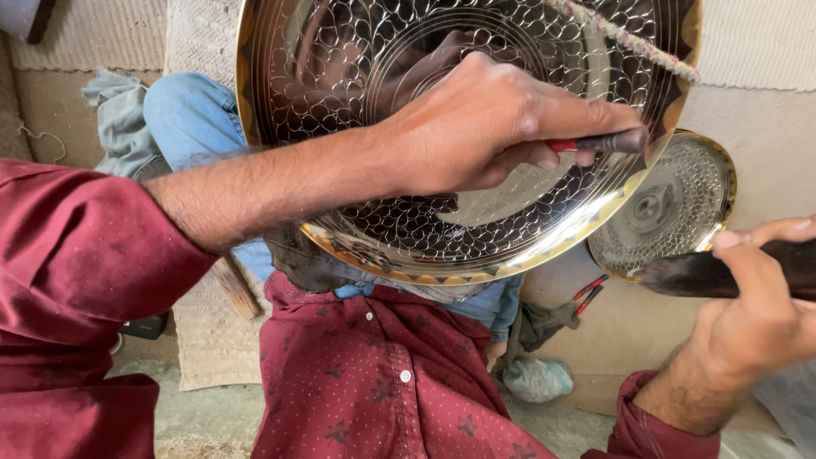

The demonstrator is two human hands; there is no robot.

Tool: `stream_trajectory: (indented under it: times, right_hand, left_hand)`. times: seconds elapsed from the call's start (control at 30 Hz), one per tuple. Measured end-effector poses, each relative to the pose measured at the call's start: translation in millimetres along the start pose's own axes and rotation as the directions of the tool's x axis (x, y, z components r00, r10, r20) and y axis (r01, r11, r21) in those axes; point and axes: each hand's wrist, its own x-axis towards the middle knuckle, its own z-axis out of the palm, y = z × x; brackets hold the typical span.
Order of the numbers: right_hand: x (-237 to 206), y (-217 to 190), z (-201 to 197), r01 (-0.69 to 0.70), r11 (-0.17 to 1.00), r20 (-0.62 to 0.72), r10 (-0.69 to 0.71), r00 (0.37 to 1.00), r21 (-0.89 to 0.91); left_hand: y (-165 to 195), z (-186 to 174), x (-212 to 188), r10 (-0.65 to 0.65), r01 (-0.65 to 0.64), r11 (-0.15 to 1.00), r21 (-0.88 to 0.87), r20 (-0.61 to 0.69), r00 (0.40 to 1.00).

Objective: The person sits on the floor with a large decorative brass tray on their lap and hammers a small punch against the tray's surface with a wooden mallet, working the patterned area in sections. They reposition the punch repeatedly and briefly turn the tray near the end before resuming hammering.

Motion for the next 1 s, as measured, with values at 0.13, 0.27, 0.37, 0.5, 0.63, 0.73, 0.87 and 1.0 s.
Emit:
stream_trajectory:
  times: [0.13,0.27,0.37,0.5,0.63,0.73,0.87,1.0]
  right_hand:
    - [4,-1,0,0.067,0.992,0.216,-0.042,0.975,-0.110]
    - [18,-2,-5,0.099,0.968,0.465,0.020,0.885,-0.231]
    - [30,-6,-3,0.071,0.956,0.527,0.094,0.845,-0.285]
    - [48,-14,6,0.018,0.930,0.508,0.184,0.842,-0.366]
    - [57,-19,3,0.024,0.845,0.368,0.207,0.907,-0.534]
    - [54,-20,-6,0.008,0.872,0.329,0.176,0.928,-0.489]
    - [50,-27,-3,0.080,0.829,0.370,0.159,0.916,-0.554]
    - [61,-41,25,0.382,0.776,0.619,0.014,0.785,-0.501]
  left_hand:
    - [0,-4,2,0.014,-0.018,0.996,0.088,0.047,0.999]
    - [8,-4,-4,-0.017,0.016,0.999,-0.028,-0.048,0.999]
    - [16,-1,-10,-0.090,0.096,0.993,0.067,-0.096,0.991]
    - [26,4,-21,-0.136,0.157,0.984,0.078,-0.228,0.964]
    - [25,4,-22,-0.144,0.174,0.982,0.079,-0.297,0.944]
    - [24,4,-21,-0.126,0.154,0.986,0.071,-0.303,0.945]
    - [25,2,-24,-0.141,0.150,0.988,0.020,-0.240,0.960]
    - [27,1,-23,-0.169,0.173,0.985,0.002,-0.190,0.967]
